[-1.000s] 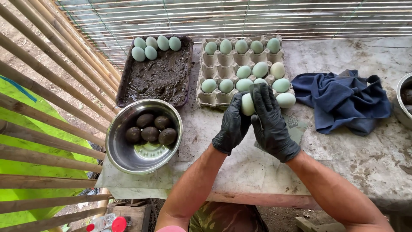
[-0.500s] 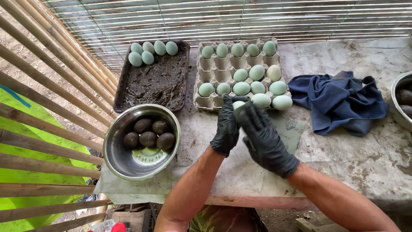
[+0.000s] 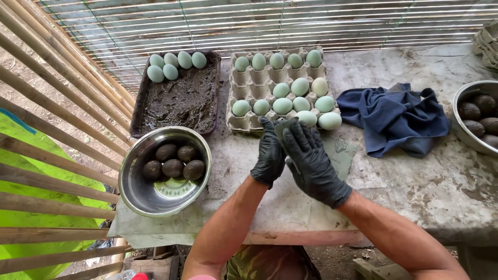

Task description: The person sands the surface of light green eggs using a piece of sandpaper. They hold each egg in one hand and rub it with the sandpaper in the other, then place the egg into a metal bowl containing dark-colored eggs. The person repeats this process for multiple eggs taken from a cardboard tray.

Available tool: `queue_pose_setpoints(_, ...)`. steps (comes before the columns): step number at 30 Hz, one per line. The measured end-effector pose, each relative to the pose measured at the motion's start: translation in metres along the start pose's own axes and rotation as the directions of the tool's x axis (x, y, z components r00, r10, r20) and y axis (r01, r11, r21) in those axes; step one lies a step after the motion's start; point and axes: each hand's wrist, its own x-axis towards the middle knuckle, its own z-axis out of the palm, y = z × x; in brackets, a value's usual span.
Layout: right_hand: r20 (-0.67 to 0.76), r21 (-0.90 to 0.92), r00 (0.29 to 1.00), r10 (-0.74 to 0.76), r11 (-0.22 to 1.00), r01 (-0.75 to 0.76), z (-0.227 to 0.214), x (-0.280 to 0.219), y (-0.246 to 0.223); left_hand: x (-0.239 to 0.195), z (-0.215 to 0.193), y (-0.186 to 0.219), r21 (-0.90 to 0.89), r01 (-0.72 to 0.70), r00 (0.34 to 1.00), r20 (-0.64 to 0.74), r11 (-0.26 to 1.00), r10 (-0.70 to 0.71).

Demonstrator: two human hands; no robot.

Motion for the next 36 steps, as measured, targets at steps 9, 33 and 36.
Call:
queue_pose_setpoints(9, 0.040, 0.320, 0.955, 0.294, 0.901, -0.291, -0.041, -0.006, 0.020, 0.001, 0.006, -0.004, 0.032, 0.047, 0.998, -0.037, 0.998, -0.046)
queue_pose_setpoints(33, 0.223, 0.757, 0.499, 0.838, 0.174, -0.630, -0.078, -0.062, 0.058, -0.067, -0.090, -0.026, 0.391, 0.019, 0.989, 0.130, 0.920, -0.076)
queue_pose_setpoints(36, 0.093, -0.175, 0.838, 0.537, 0.838, -0.517, -0.084, -0.063, 0.055, -0.094, -0.096, -0.005, 0.466, -0.049, 0.967, 0.245, 0.883, -0.075)
